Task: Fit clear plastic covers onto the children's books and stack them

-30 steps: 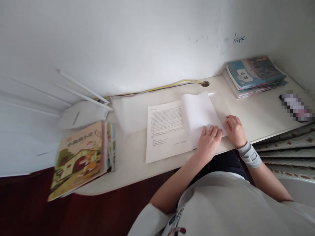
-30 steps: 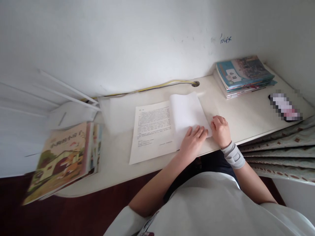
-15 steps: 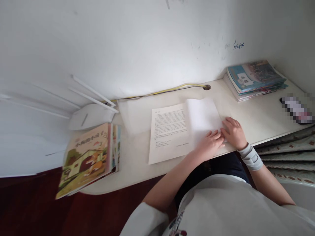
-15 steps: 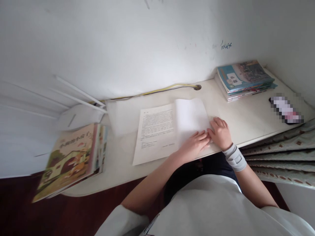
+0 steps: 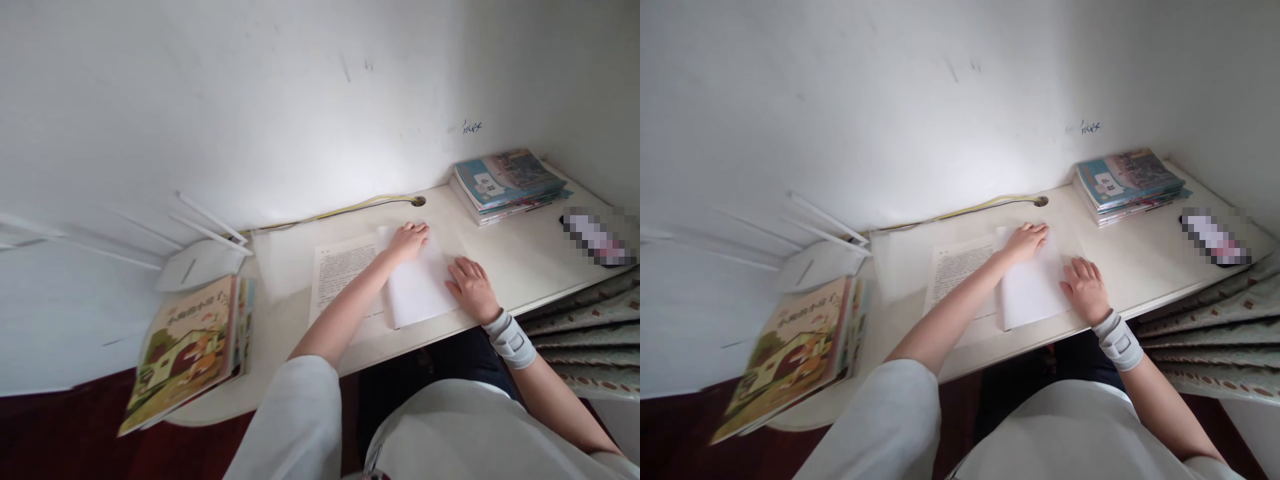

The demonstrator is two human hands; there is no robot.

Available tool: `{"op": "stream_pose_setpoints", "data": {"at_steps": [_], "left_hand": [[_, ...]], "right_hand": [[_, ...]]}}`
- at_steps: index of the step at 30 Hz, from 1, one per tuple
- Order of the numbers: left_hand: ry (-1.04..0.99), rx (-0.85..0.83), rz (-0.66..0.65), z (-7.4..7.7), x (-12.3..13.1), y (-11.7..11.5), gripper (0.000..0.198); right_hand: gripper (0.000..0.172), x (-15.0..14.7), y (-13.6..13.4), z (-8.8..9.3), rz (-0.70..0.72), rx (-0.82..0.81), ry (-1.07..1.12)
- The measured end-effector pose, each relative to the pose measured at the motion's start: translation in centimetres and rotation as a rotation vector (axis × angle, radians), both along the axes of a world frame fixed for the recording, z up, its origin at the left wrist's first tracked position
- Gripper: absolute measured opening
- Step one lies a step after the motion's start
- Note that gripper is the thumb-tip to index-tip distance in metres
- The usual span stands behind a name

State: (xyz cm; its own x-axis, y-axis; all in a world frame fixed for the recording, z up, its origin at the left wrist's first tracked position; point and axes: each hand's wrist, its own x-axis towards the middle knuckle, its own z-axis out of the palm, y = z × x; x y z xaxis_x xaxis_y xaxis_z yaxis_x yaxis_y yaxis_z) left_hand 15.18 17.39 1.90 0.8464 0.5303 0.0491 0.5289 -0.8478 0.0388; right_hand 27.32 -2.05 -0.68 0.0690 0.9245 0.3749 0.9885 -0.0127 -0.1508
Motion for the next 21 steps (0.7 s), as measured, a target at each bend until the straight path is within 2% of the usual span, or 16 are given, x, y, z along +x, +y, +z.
{"op": "stream_pose_setpoints", "data": {"at_steps": [8, 11, 15, 18, 21], "left_hand": [[0.141, -0.216, -0.034, -1.1, -0.3, 0.4, 0.061], [0.116, -0.190, -0.023, -0.8, 0.2, 0.5, 0.064], [0.027, -0.095, 0.131, 0.7, -0.2, 0.5, 0.057], [-0.113, -0.035, 0.241, 1.9, -3.8, 0.1, 0.046], [-0.312, -0.065, 0.338, 1.5, -10.4, -1.0, 0.044]], "right_hand": [[0.031, -0.1, 0.0, -0.4, -0.008, -0.009, -0.003], [0.032, -0.1, 0.0, -0.4, -0.007, -0.026, -0.004], [0.032, 0.0, 0.0, -0.3, -0.013, -0.038, -0.002], [0.031, 0.0, 0.0, -0.3, -0.016, -0.028, 0.009], [0.032, -0.1, -0.1, -0.4, -0.021, -0.010, 0.014]]}}
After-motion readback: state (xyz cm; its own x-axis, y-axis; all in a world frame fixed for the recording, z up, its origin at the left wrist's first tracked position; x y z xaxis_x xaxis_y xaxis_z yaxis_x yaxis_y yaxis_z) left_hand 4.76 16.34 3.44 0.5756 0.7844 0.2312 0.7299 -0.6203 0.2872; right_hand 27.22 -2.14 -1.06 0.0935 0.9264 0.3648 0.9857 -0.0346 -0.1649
